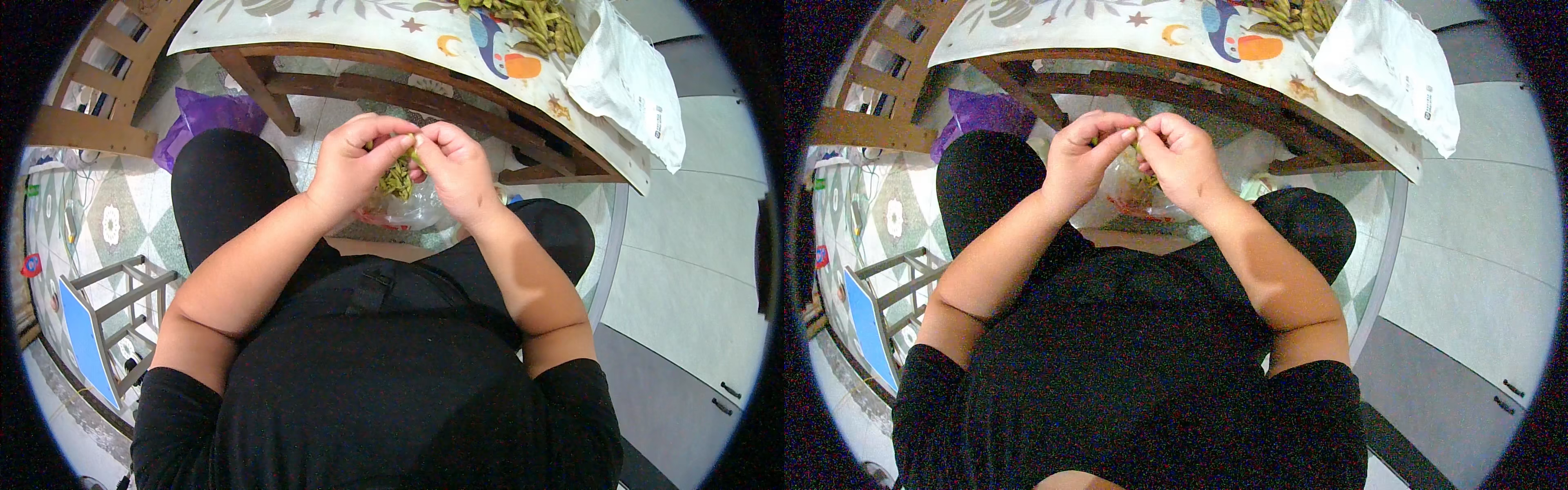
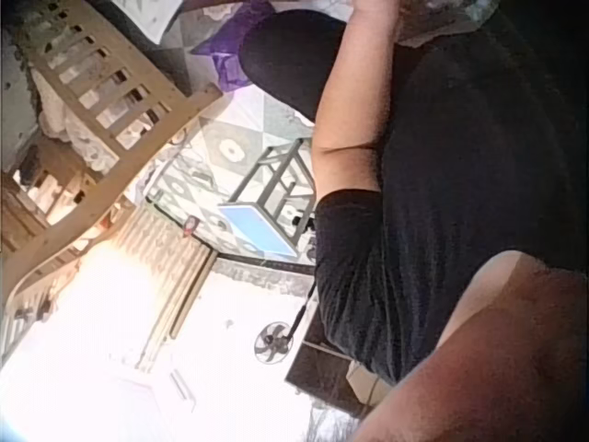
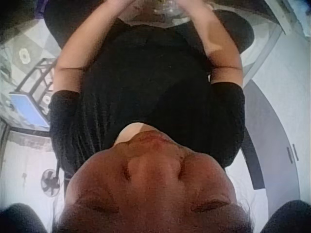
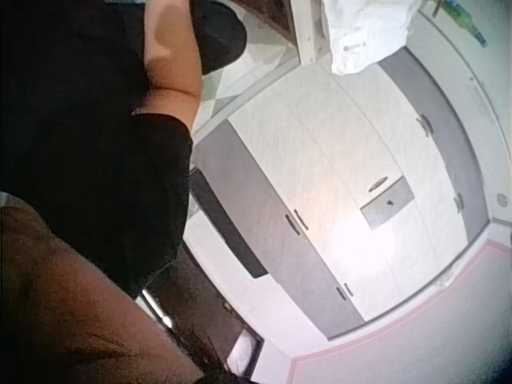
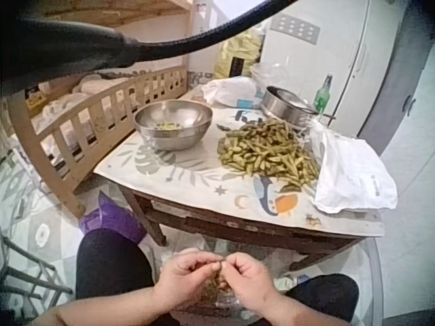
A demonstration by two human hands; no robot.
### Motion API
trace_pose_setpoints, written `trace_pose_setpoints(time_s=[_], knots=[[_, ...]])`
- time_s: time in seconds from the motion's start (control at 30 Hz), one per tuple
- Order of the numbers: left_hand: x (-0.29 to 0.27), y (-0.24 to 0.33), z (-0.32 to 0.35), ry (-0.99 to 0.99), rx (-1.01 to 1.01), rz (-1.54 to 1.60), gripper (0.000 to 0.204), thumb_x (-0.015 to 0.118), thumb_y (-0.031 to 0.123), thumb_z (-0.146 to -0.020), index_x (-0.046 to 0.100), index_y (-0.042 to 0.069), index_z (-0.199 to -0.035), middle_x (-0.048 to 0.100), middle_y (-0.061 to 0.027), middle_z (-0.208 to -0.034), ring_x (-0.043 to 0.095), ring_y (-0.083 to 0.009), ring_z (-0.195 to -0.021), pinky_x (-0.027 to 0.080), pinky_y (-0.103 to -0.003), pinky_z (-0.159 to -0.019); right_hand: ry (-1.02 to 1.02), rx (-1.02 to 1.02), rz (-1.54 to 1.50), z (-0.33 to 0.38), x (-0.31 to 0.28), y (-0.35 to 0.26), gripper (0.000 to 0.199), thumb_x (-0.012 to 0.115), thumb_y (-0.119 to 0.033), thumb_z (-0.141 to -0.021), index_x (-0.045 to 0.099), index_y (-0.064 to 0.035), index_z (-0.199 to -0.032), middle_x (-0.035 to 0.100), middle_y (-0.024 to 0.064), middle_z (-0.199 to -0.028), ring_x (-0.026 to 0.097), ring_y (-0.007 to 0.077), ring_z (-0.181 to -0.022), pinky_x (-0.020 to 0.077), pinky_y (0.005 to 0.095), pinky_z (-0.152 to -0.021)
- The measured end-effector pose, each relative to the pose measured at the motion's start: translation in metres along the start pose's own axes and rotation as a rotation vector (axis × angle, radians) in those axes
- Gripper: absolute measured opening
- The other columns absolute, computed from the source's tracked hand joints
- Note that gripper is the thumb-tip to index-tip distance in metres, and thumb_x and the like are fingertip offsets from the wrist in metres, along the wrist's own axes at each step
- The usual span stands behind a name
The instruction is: The person sits on the floor and shells edamame beans by hand. They pick up pods from a pile on a table, squeeze the beans out into a plastic bag on the floor, and discard the empty pods back onto the table.
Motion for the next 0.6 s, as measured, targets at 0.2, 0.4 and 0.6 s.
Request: trace_pose_setpoints(time_s=[0.2,0.4,0.6], knots=[[-0.005,-0.011,-0.005,0.091,-0.643,0.918,0.010,0.044,0.019,-0.083,0.042,0.011,-0.078,0.036,0.0024,-0.059,0.033,-0.0086,-0.051,0.024,-0.021,-0.044,-0.013,0.020,0.440,-0.009,-0.016,-0.001,0.011,0.054,-0.012,-0.080,0.055,-0.0016,-0.083,0.054,-0.0002,-0.071,0.050,0.0052,-0.065,0.0411,0.0193,-0.057],[-0.006,-0.019,-0.006,0.044,-0.754,0.964,0.011,0.040,0.019,-0.082,0.042,0.012,-0.075,0.041,0.0012,-0.064,0.040,-0.0119,-0.057,0.031,-0.024,-0.050,-0.026,-0.171,0.941,-0.009,-0.033,-0.017,0.011,0.056,-0.012,-0.077,0.057,-0.0010,-0.078,0.055,0.0005,-0.071,0.049,0.0065,-0.063,0.0403,0.0194,-0.058],[-0.003,-0.028,-0.005,-0.042,-0.752,0.991,0.022,0.038,0.026,-0.086,0.043,0.011,-0.070,0.045,-0.0009,-0.070,0.044,-0.0134,-0.063,0.035,-0.026,-0.057,0.103,-0.322,0.622,-0.004,-0.044,-0.058,0.008,0.055,-0.008,-0.077,0.058,-0.0005,-0.079,0.055,0.0016,-0.070,0.050,0.0068,-0.061,0.0403,0.0195,-0.056]])
Point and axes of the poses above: each hand's wrist, its own z-axis away from the middle knuckle, its own x-axis out of the palm, y = z × x, the point moved 2 cm from there along -z, towards the middle knuckle
